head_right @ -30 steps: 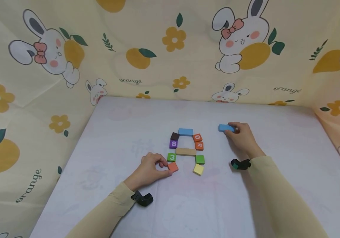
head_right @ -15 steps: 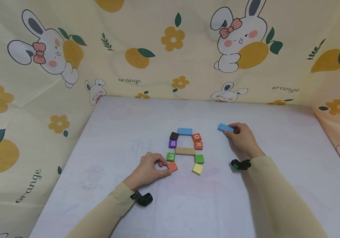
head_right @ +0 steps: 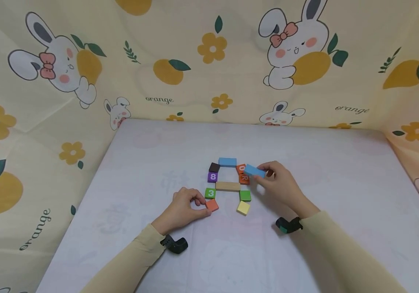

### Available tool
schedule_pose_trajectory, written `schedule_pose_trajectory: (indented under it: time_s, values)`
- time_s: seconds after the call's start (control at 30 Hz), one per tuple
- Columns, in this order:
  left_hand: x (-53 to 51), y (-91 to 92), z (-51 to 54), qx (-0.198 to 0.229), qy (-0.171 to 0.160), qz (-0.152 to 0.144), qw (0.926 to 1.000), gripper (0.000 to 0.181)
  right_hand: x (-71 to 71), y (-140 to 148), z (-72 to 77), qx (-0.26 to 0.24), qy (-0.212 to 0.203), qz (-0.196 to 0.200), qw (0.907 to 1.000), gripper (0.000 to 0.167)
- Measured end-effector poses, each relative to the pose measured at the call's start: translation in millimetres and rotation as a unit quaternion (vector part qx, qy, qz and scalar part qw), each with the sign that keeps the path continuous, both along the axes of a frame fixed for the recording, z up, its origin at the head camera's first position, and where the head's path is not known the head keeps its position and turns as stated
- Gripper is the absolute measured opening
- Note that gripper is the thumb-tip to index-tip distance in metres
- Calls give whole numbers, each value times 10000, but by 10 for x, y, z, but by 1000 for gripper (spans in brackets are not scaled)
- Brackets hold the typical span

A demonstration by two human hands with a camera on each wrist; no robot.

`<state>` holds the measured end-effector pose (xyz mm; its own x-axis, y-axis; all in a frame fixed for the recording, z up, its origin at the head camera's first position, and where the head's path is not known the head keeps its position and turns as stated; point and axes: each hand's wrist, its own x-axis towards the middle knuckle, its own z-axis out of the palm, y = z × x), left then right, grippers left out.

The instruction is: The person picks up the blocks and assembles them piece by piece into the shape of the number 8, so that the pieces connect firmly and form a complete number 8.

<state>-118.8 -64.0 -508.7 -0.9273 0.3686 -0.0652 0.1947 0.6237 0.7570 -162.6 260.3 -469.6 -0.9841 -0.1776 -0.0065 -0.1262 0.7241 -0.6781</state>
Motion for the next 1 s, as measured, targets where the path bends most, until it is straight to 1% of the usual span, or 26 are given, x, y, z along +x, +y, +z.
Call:
schedule_pose_trajectory:
  time_s: [0.1,0.2,0.3,0.43,0.63,0.83,1.0]
  values:
    - [-4,-1,-4,-31,8,-21,10000,29,202,-184,14,-140,72,386,9991,39]
    - [-6,-4,-4,-44,41,-24,10000,29,366,-329,-12,-249,149,772,9966,33]
    - [-1,-14,4,-26,63,-8,10000,29,487,-437,-54,-298,274,1111,9930,29]
    - [2,-24,5,-10,63,2,10000,28,595,-546,-95,-204,286,1367,9900,29]
    - [4,-41,3,11,55,4,10000,27,664,-636,-143,-25,252,1458,9890,30]
    - [6,-60,9,44,3,43,10000,27,671,-692,-174,190,337,1536,9874,30]
    - [-3,-60,14,26,34,-4,10000,26,664,-721,-183,475,334,1448,9878,30]
